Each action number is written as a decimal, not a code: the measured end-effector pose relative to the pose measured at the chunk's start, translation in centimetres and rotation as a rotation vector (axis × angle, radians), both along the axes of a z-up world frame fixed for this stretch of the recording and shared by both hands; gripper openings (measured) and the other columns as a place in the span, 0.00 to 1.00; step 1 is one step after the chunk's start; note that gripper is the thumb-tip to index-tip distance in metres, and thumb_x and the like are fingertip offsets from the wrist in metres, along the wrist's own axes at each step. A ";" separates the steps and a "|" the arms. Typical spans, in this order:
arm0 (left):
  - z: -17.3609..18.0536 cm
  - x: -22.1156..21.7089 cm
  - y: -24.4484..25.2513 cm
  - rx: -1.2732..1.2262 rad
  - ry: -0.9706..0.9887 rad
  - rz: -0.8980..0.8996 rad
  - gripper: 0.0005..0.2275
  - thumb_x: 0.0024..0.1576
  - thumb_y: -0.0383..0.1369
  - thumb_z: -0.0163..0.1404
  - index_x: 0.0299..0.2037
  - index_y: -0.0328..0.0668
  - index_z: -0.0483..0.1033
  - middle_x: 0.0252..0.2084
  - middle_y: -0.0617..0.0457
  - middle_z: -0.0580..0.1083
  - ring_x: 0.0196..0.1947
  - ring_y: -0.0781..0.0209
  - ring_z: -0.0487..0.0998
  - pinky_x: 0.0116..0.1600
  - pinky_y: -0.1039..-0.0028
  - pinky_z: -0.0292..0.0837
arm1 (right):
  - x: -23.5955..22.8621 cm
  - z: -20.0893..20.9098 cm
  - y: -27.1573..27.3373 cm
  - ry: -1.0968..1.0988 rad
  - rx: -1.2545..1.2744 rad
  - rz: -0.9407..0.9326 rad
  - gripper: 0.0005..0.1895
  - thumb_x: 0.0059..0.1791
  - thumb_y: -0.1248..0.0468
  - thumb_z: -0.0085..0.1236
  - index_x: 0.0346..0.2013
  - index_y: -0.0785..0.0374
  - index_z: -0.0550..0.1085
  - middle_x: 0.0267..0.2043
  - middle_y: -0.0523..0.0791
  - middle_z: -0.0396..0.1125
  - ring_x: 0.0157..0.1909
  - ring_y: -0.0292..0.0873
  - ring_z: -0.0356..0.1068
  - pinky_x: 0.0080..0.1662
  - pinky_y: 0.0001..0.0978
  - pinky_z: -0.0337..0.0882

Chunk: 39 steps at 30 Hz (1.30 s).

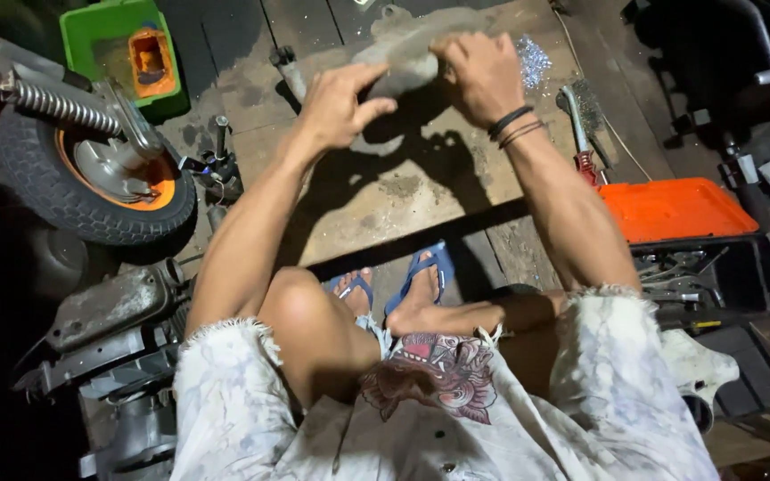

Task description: Scraping and cleaning a motorcycle muffler using a hand tool while sitting on the floor.

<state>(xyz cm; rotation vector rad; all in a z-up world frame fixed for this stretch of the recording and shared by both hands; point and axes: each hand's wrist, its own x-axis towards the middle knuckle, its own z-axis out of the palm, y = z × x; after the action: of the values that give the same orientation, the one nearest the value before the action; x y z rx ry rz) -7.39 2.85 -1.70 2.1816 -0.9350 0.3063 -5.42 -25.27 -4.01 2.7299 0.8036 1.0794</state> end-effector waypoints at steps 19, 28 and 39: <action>-12.7 -5.7 1.0 0.629 -0.225 -0.231 0.23 0.48 0.52 0.61 0.49 0.54 0.70 0.40 0.60 0.75 0.42 0.57 0.78 0.59 0.54 0.67 | -10.1 -5.4 -0.2 -0.012 -0.073 0.431 0.12 0.59 0.56 0.44 0.32 0.54 0.68 0.35 0.43 0.61 0.34 0.45 0.61 0.41 0.39 0.62; -14.2 -5.3 0.2 0.775 -0.303 -0.263 0.24 0.46 0.53 0.62 0.49 0.59 0.70 0.41 0.65 0.76 0.44 0.65 0.78 0.60 0.57 0.64 | -9.5 -10.7 -7.7 0.263 -0.043 0.192 0.16 0.53 0.46 0.58 0.47 0.51 0.74 0.39 0.43 0.64 0.39 0.47 0.65 0.40 0.40 0.65; -6.6 -3.7 3.6 0.482 -0.167 0.163 0.04 0.62 0.37 0.60 0.37 0.51 0.83 0.33 0.57 0.81 0.36 0.58 0.80 0.65 0.43 0.57 | -10.7 -5.8 -9.0 0.362 0.246 -0.123 0.17 0.61 0.54 0.60 0.33 0.61 0.74 0.27 0.45 0.70 0.24 0.47 0.67 0.32 0.36 0.67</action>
<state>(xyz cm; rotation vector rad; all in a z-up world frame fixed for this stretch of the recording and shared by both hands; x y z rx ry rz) -11.07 6.48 -8.33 2.7166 -1.0014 0.3751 -16.14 -34.30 -9.85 3.1903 0.5589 0.7109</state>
